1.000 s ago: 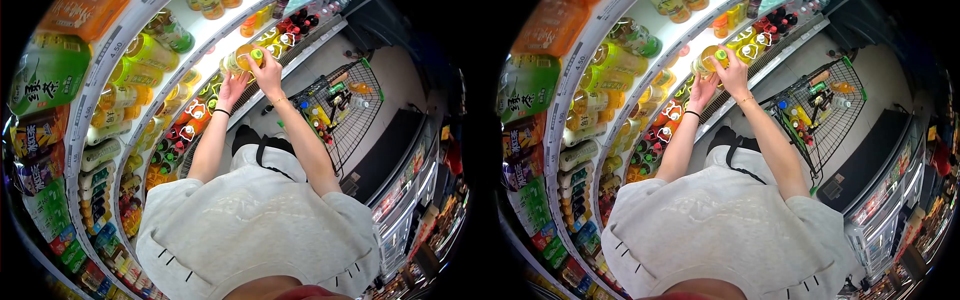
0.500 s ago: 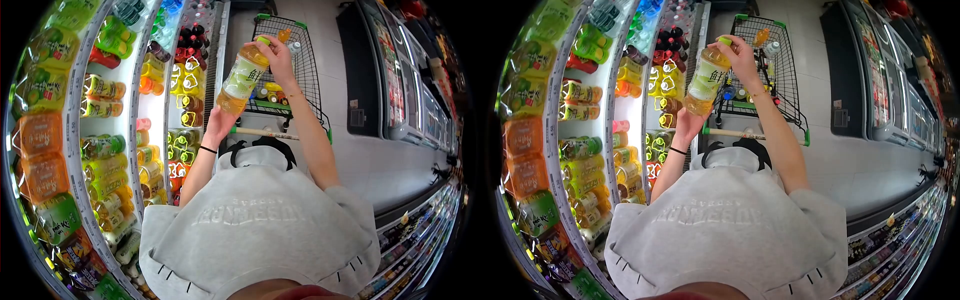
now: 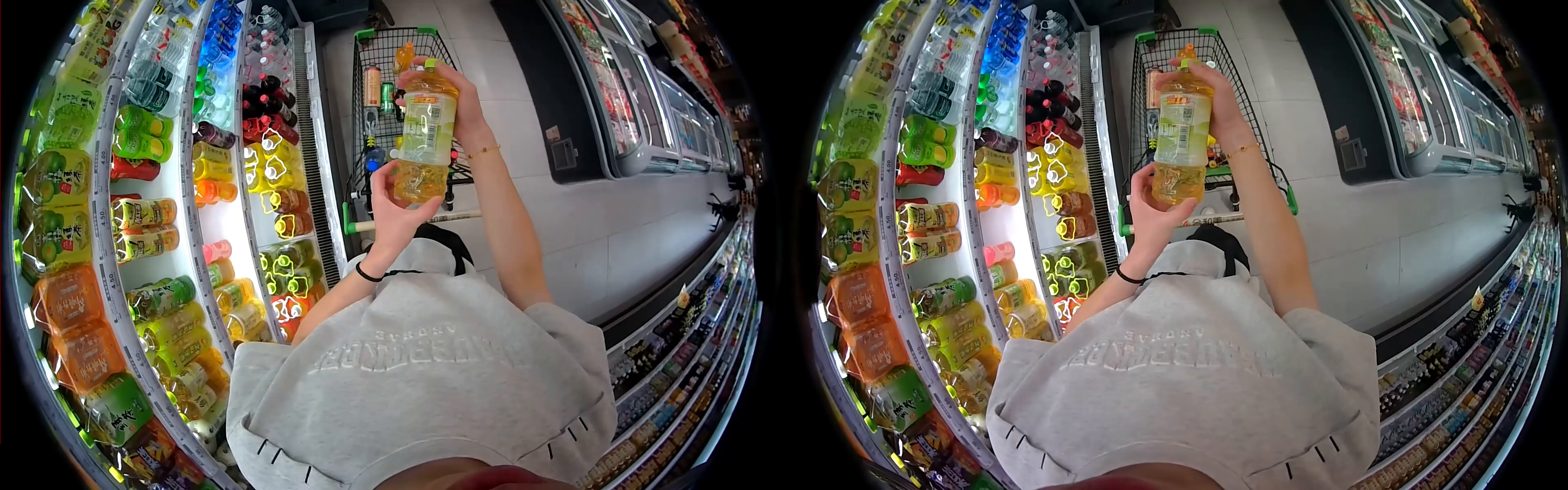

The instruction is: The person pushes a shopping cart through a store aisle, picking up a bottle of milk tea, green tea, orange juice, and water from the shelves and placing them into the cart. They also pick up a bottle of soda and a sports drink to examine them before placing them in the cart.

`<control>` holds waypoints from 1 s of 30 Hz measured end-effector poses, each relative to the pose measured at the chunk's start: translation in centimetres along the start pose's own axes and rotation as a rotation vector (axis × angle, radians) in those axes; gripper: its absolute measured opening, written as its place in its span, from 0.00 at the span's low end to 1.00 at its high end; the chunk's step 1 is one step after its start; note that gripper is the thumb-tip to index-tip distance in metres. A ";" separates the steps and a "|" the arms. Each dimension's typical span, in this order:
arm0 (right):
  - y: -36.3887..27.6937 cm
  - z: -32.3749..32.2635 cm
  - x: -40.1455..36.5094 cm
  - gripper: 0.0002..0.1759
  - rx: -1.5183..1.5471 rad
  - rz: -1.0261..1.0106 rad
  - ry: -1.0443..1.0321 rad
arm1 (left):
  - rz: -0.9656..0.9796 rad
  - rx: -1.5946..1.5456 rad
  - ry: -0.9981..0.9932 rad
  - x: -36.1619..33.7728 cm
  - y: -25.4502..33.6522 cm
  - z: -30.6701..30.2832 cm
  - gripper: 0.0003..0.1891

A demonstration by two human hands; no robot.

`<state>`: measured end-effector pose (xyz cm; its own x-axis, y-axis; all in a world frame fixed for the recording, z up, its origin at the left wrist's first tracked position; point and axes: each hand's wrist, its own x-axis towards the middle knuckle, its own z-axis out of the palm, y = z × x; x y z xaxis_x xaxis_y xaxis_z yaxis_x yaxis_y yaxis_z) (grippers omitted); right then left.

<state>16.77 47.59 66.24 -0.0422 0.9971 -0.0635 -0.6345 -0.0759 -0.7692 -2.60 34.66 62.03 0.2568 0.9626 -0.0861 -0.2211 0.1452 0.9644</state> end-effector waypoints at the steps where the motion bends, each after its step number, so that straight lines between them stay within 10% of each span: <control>1: -0.3 0.0 0.1 0.24 -0.001 -0.001 -0.005 | 0.004 0.000 0.003 -0.1 0.4 0.5 0.47; 10: -0.5 0.5 0.9 0.21 0.209 0.101 0.031 | 0.139 -0.121 -0.087 0.1 0.3 -0.6 0.44; 13: -0.5 1.1 1.0 0.19 0.262 0.169 -0.083 | -0.301 -0.597 -0.266 0.4 0.2 -2.0 0.43; 23: -0.2 4.3 0.1 0.20 0.227 0.056 -0.095 | -0.250 -0.611 -0.201 -0.5 3.1 -2.1 0.39; 30: 1.1 3.4 1.8 0.19 -0.012 0.049 0.037 | 0.247 0.376 0.205 -0.6 4.3 -0.9 0.43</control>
<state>13.39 49.30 67.46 -0.0447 0.9912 -0.1247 -0.6227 -0.1253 -0.7724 -4.54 34.93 66.04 0.0407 0.9885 0.1456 0.1120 -0.1493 0.9824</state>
